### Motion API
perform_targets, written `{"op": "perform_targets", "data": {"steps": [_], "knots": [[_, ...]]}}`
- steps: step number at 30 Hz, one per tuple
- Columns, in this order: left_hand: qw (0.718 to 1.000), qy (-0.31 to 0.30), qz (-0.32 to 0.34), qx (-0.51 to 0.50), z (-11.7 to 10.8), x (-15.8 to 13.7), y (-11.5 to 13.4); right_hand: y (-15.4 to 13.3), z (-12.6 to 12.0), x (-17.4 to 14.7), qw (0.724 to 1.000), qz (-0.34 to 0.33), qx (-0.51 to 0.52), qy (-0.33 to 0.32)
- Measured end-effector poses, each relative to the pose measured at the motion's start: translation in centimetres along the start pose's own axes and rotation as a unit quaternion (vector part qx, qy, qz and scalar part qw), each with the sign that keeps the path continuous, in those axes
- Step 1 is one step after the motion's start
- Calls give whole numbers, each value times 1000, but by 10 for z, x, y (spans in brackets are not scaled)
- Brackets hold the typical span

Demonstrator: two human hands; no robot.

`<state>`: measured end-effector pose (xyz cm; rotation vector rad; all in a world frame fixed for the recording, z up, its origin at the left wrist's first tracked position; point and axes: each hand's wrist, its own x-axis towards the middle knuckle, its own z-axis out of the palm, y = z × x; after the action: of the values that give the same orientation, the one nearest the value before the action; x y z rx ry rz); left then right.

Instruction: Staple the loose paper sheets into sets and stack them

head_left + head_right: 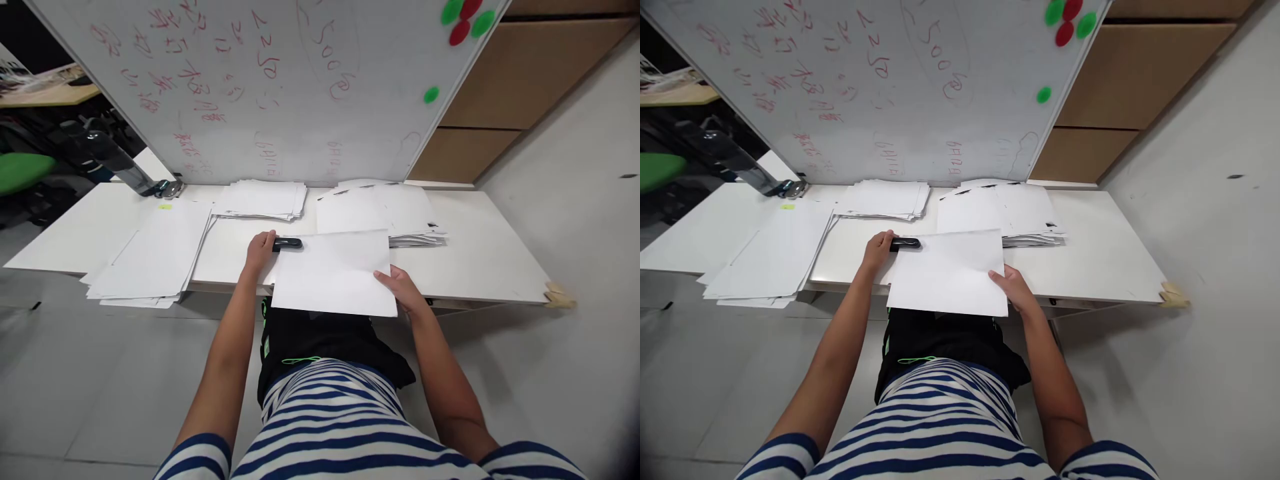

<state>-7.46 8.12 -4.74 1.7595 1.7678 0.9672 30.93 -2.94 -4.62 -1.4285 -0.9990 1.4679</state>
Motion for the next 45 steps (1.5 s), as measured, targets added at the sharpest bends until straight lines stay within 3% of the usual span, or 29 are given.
{"op": "perform_targets", "data": {"steps": [5,10,13,22,32,34,36,38,40,43,45], "knots": [[1000,6,13,20,5,5,-1,-18,-25,-14,999,7,-2,41],[1000,3,16,27,3,5,-1,-47,-71,-44,990,-16,21,138],[999,5,17,27,3,5,-1,-50,-87,-56,979,-42,34,196],[999,20,15,24,7,4,-1,-1,-86,-40,982,6,26,188],[1000,11,-13,19,4,2,4,-2,-79,-33,987,-10,31,160],[1000,16,-10,20,4,3,4,-1,-71,-31,986,-26,33,161],[997,64,11,30,3,0,6,-2,-51,-28,983,-64,44,168],[988,143,44,46,3,-11,12,-5,-19,-24,974,-118,67,180],[978,184,88,42,3,-33,24,-10,22,-23,962,-170,99,187],[979,109,166,-47,7,-83,50,-19,86,-25,970,-184,110,117],[975,34,171,-136,11,-117,65,-22,123,-28,983,-159,87,30]]}}
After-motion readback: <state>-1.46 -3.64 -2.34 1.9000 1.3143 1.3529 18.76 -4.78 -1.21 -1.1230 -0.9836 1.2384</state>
